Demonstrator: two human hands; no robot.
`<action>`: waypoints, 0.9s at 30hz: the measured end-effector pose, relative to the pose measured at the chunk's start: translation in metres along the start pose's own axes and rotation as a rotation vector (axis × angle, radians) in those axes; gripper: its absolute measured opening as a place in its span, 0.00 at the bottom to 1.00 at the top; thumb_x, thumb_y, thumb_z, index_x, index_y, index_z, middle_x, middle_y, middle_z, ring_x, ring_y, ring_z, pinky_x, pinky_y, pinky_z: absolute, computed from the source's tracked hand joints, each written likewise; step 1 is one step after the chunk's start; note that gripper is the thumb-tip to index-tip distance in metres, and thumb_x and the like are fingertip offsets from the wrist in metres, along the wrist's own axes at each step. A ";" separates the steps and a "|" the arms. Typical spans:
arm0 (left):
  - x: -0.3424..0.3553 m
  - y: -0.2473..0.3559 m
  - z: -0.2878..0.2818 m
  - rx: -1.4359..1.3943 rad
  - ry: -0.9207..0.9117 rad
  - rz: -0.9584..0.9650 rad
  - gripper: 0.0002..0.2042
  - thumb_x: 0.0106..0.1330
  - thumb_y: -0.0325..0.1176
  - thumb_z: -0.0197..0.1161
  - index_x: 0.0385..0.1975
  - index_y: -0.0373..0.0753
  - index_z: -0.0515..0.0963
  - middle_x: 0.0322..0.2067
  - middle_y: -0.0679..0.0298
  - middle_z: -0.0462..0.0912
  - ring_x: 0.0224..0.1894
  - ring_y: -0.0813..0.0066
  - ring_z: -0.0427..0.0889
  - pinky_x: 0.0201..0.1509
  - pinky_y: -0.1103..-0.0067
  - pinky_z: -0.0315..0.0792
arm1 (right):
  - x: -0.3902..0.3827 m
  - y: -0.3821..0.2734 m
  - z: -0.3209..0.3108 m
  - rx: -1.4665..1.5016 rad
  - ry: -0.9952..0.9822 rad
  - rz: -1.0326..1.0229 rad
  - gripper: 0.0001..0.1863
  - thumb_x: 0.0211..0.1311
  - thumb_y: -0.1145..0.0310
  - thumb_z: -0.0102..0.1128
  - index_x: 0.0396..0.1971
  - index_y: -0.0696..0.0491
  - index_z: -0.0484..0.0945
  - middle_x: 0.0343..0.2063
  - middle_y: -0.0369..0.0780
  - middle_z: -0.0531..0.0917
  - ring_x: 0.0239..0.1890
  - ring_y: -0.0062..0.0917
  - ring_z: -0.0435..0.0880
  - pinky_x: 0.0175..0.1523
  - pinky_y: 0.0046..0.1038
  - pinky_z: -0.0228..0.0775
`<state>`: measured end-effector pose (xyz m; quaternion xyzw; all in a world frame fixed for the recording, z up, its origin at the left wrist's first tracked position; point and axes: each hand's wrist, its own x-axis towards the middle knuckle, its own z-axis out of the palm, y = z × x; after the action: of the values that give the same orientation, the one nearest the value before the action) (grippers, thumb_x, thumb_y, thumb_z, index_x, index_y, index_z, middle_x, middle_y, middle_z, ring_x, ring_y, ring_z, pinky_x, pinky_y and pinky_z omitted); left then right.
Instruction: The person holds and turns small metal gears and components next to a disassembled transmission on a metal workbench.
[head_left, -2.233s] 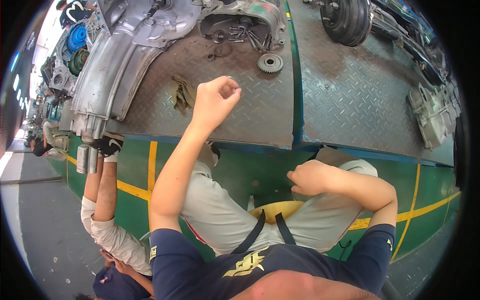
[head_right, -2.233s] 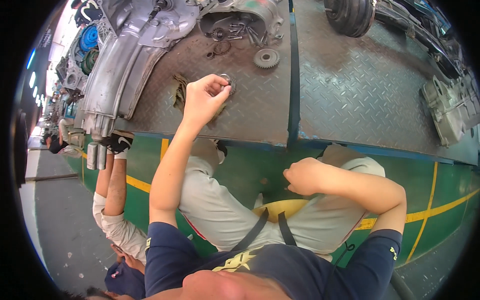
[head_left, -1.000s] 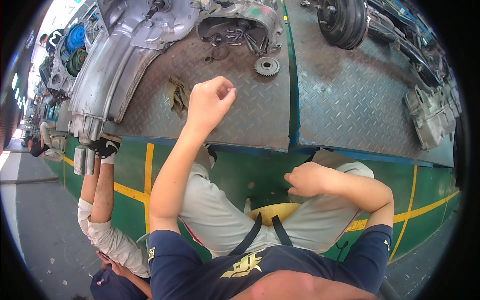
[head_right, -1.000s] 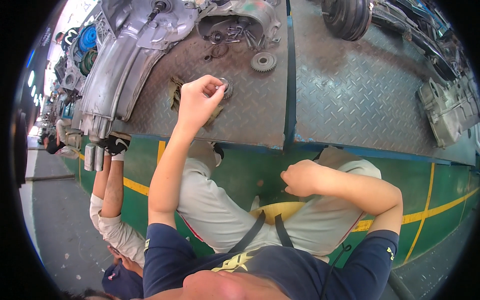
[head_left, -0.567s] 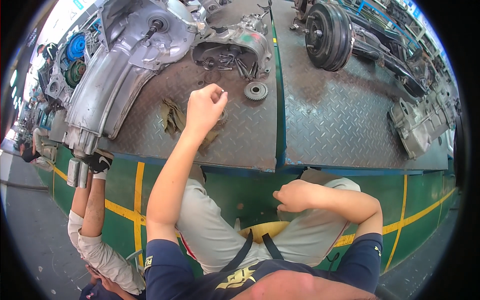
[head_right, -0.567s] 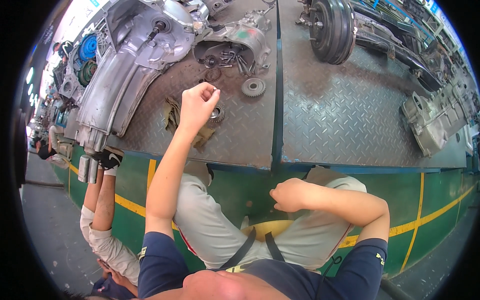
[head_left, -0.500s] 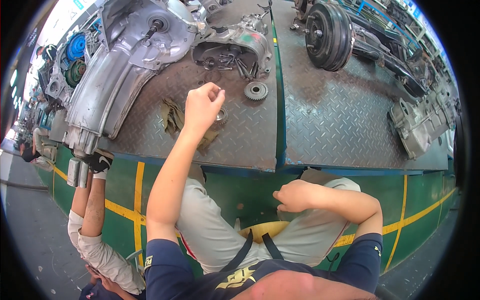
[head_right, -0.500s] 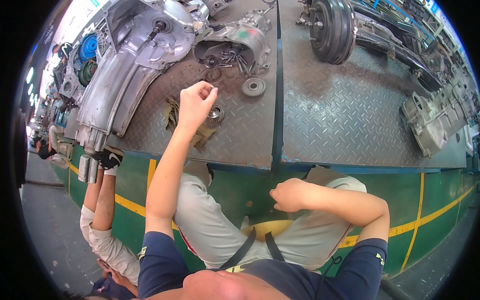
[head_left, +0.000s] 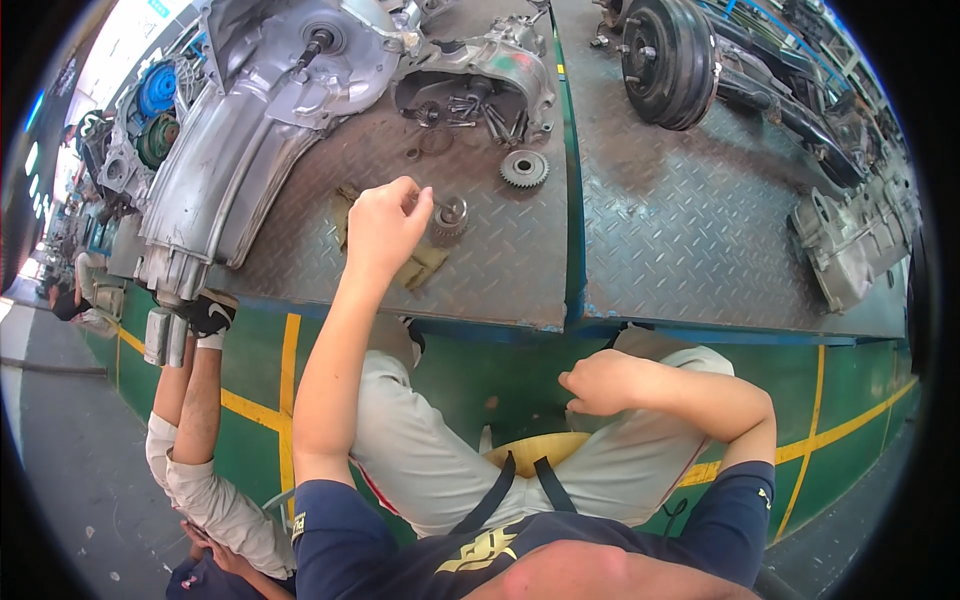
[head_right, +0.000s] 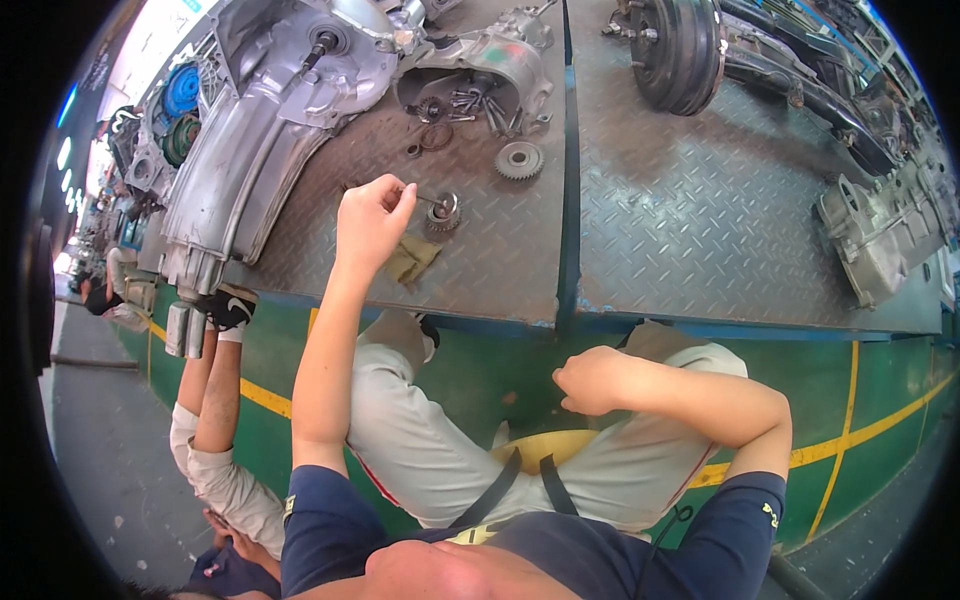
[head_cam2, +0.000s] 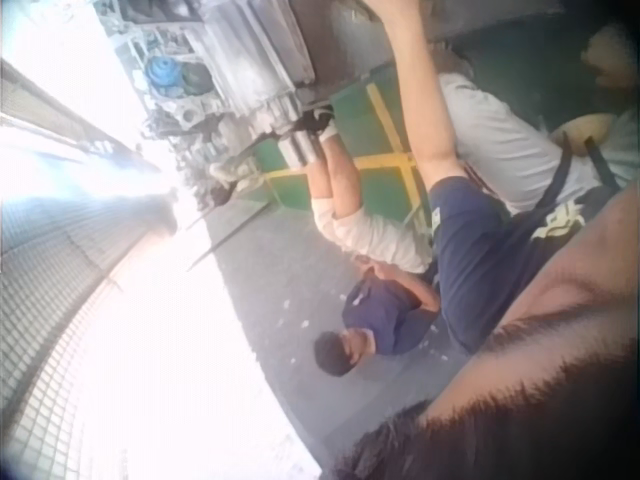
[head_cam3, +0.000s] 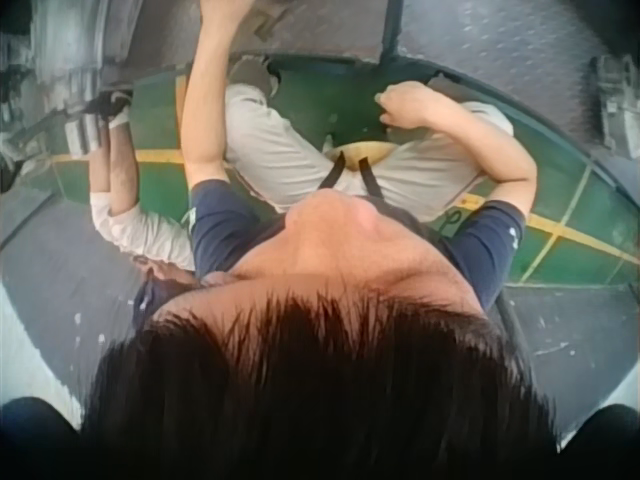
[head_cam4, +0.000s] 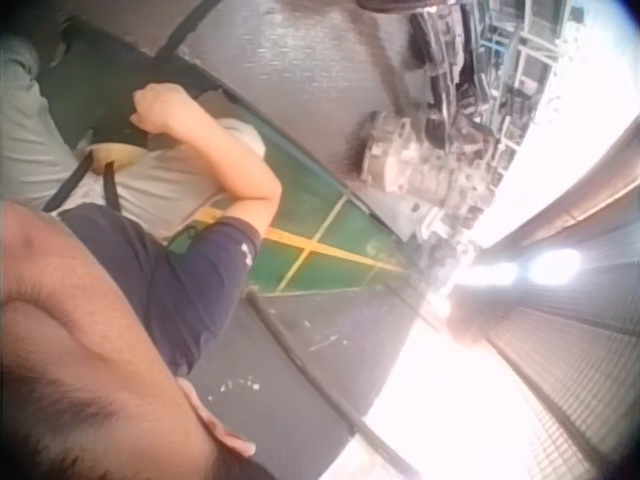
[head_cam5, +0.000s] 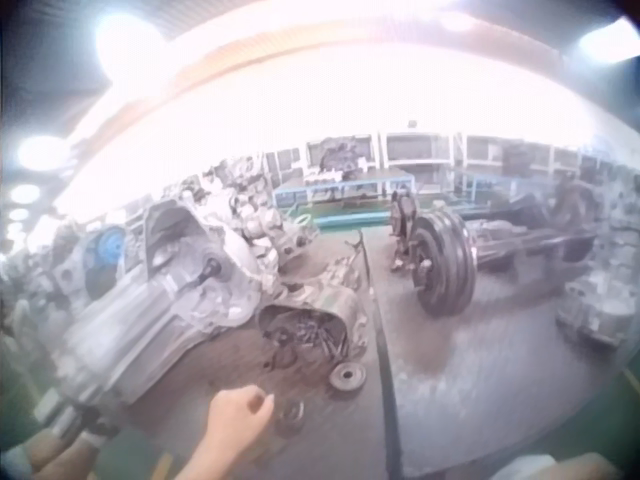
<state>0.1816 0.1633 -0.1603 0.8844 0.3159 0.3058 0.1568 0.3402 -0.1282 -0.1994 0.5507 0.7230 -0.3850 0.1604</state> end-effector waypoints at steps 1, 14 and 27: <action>-0.003 0.001 0.001 0.005 -0.004 -0.005 0.10 0.63 0.34 0.68 0.27 0.32 0.81 0.17 0.58 0.80 0.17 0.70 0.78 0.26 0.76 0.71 | 0.000 0.000 0.000 0.002 -0.003 -0.007 0.18 0.64 0.58 0.58 0.38 0.61 0.80 0.31 0.51 0.86 0.36 0.46 0.87 0.41 0.43 0.79; -0.004 0.015 0.019 -0.347 -0.005 -0.025 0.07 0.61 0.30 0.68 0.33 0.32 0.83 0.22 0.55 0.83 0.23 0.67 0.83 0.30 0.75 0.74 | 0.001 -0.001 -0.004 -0.005 -0.001 -0.014 0.19 0.64 0.57 0.59 0.39 0.60 0.80 0.30 0.51 0.86 0.35 0.46 0.87 0.41 0.43 0.79; 0.024 -0.010 0.041 -0.412 0.055 -0.153 0.08 0.64 0.30 0.67 0.32 0.30 0.84 0.18 0.64 0.82 0.20 0.84 0.77 0.27 0.81 0.71 | 0.002 0.000 -0.001 -0.006 0.014 -0.024 0.19 0.64 0.57 0.59 0.39 0.60 0.80 0.28 0.51 0.86 0.35 0.46 0.87 0.40 0.43 0.79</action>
<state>0.2177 0.1828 -0.1854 0.7984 0.3172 0.3753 0.3480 0.3400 -0.1261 -0.2000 0.5444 0.7318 -0.3807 0.1523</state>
